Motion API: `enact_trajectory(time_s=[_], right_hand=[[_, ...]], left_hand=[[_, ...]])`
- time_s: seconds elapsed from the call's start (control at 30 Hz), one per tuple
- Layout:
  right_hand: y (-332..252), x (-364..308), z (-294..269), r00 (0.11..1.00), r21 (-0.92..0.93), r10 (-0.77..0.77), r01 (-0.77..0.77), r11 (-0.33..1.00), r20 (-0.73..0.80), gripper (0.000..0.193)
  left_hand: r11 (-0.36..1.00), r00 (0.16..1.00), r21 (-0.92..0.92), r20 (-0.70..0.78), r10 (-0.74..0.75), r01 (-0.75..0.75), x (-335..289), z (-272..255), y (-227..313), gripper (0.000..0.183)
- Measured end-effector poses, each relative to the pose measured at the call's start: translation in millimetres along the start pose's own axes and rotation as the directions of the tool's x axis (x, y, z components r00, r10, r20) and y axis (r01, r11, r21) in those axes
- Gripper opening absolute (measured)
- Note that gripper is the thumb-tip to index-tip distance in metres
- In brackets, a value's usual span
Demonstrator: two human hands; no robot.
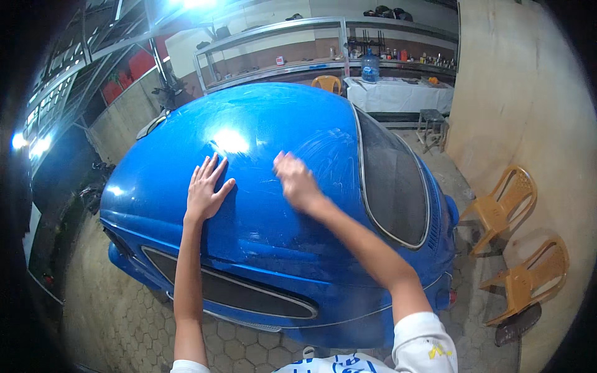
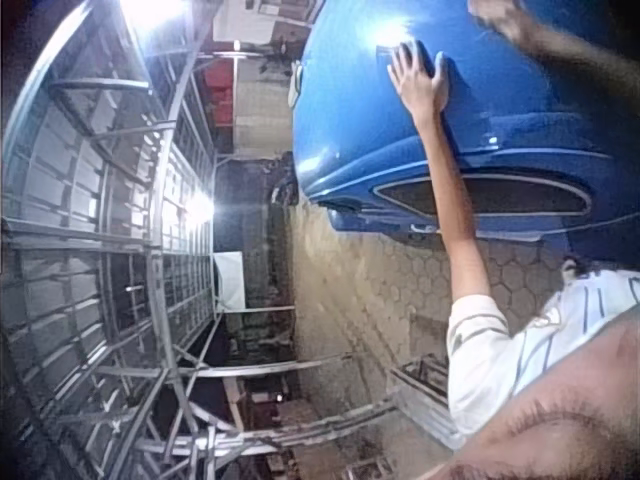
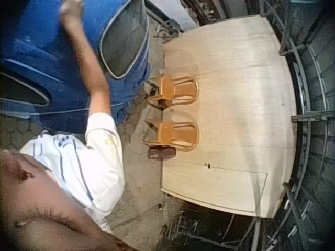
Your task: Sand the roof of a blue car using a piece of sandpaper.
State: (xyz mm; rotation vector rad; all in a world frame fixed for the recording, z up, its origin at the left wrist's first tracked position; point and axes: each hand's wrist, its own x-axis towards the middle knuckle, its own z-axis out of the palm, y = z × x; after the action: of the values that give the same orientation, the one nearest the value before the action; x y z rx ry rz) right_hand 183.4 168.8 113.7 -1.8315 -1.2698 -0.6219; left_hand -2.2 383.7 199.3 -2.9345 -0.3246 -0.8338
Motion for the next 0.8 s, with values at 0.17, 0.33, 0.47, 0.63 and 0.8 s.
enact_trajectory(time_s=[0.17,0.33,0.47,0.63,0.8], right_hand=[[-3,-12,-36,0.991,0.044,-0.068,0.064,0.997,0.113,0.042],[128,69,-46,0.966,-0.233,0.236,-0.255,0.939,-0.104,0.038],[59,68,-3,0.995,-0.177,0.104,-0.099,0.979,0.015,0.038],[-56,22,6,0.989,0.028,-0.067,0.063,0.998,0.135,0.045],[89,55,-43,0.982,-0.171,0.189,-0.185,0.968,0.006,0.043]], left_hand=[[0.998,0.998,0.010,-0.015,0.060,-0.060,0,2,13,0.074],[0.993,0.993,-0.023,-0.032,0.112,-0.113,18,5,32,0.075],[0.995,0.995,-0.016,-0.023,0.097,-0.098,15,12,21,0.075],[0.991,0.990,-0.033,-0.054,0.130,-0.132,-3,6,-1,0.070],[0.991,0.986,-0.042,-0.114,0.123,-0.129,-29,1,12,0.069]])
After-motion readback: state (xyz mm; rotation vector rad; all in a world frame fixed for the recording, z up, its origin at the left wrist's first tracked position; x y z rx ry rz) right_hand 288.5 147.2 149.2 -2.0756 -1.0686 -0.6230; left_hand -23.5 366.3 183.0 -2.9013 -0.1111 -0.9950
